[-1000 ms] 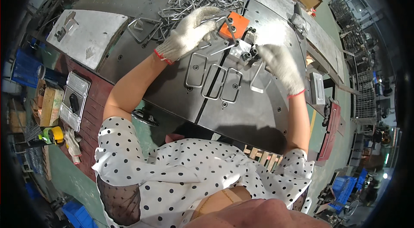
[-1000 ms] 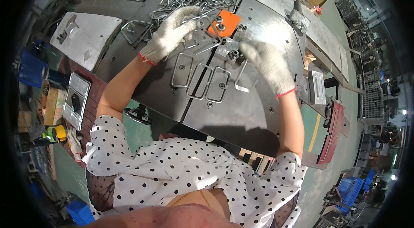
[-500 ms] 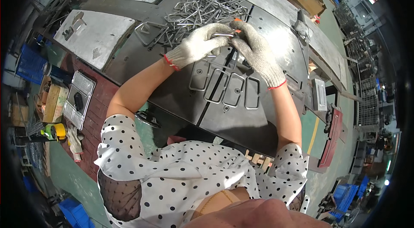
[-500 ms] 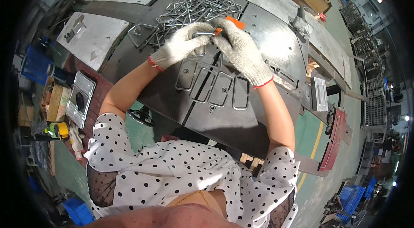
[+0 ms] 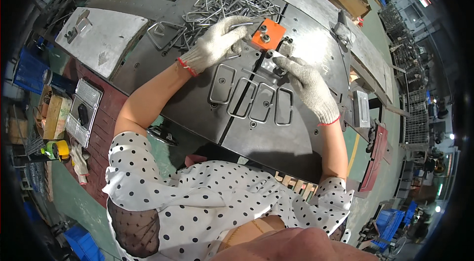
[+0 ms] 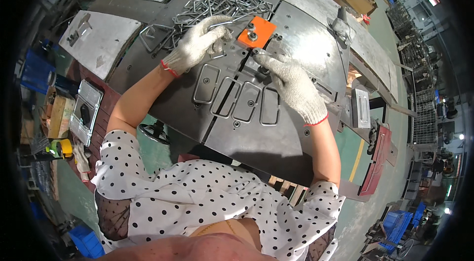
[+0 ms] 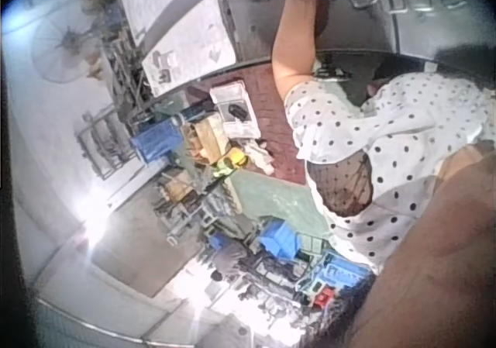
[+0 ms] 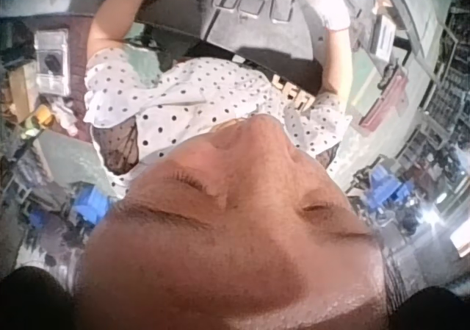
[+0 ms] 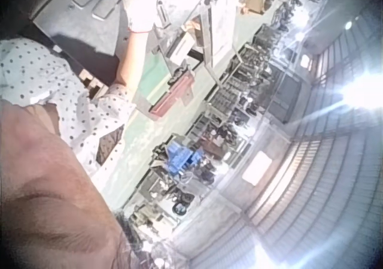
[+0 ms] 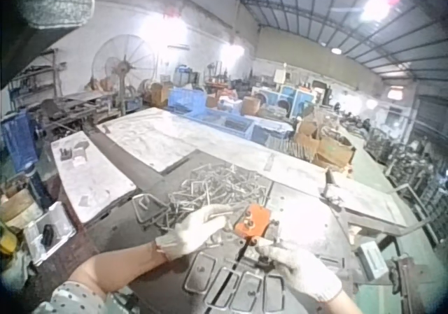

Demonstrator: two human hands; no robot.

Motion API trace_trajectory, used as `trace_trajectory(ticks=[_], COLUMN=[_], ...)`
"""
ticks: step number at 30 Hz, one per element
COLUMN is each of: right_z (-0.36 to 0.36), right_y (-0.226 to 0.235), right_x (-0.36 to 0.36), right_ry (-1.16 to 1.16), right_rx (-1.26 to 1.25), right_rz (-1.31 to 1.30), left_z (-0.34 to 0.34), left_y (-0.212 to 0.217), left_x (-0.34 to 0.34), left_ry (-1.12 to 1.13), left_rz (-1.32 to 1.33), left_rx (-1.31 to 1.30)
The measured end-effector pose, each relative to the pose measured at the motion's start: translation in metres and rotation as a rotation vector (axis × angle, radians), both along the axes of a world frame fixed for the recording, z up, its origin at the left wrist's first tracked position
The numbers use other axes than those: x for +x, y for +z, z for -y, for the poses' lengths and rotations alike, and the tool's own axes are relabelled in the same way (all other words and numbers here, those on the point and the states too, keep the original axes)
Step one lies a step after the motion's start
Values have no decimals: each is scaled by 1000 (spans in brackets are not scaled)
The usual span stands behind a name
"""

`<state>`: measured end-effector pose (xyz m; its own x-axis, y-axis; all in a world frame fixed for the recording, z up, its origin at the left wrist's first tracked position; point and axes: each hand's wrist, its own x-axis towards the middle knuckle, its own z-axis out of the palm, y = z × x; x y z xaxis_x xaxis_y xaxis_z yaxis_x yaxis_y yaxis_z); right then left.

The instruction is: The person puts on work gloves, then takes U-shaped metal pieces and bends them into rectangular frames using a bending fixture, placing the finished frames on the workbench.

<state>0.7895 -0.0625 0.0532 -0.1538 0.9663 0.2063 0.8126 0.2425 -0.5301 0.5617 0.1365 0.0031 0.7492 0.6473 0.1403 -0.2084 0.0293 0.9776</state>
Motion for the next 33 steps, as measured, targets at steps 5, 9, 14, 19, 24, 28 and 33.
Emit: trace_trajectory(ticks=[5,9,14,19,24,28,33], right_z=[7,10,27,24,26,22,21], right_y=[6,-4,-24,-35,-28,-5,-12], right_x=[-25,-41,-81,-87,-91,-75,-30], right_ry=[-27,196,148,182,-27,-186,-260], right_rx=[92,-111,-43,-65,-140,220,143], right_rz=[65,123,424,384,413,-54,-100], left_z=[5,3,-1,0,0,0,-2], left_y=[3,-1,-9,-8,-8,-6,-11], left_x=[1,-2,4,2,3,-1,2], left_ry=[-2,-17,-59,-63,-55,-45,-54], left_rz=[-75,-78,-9,-7,-11,-15,10], left_rx=[4,-59,-88,-44,-33,-3,-65])
